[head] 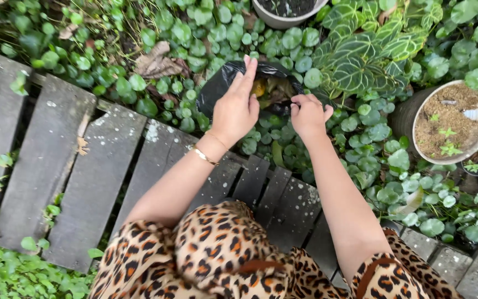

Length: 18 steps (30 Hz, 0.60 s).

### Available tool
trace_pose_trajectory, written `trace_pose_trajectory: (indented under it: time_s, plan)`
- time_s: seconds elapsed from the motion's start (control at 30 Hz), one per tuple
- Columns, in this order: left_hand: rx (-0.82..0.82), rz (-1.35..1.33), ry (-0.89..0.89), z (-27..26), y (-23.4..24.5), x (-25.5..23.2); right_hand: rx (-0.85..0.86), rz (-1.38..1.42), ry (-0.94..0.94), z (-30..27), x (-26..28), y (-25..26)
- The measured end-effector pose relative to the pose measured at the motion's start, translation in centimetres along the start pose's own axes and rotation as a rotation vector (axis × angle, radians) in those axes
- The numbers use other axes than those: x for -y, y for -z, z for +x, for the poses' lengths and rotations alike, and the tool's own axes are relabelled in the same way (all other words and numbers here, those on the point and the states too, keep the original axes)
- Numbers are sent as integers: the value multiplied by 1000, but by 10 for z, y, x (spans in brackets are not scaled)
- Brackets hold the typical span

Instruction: Picking up dry leaves and putting them into a trash bag.

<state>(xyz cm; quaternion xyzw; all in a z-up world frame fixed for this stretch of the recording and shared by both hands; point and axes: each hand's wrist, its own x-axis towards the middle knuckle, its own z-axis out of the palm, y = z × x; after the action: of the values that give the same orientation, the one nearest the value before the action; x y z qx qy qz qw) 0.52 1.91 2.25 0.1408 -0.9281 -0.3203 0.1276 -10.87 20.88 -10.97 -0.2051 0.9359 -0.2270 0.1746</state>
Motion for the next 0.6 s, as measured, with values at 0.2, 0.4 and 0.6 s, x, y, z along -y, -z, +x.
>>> trace_pose_trajectory:
  time_s: [0.2, 0.4, 0.6]
  plan:
    - [24, 0, 125, 18, -1, -8, -35, 115, 19, 4, 35, 37]
    - [-92, 28, 53, 21, 14, -9, 39, 226, -74, 29, 50, 69]
    - [-69, 84, 137, 6, 28, -5, 103, 238, 53, 52, 95, 99]
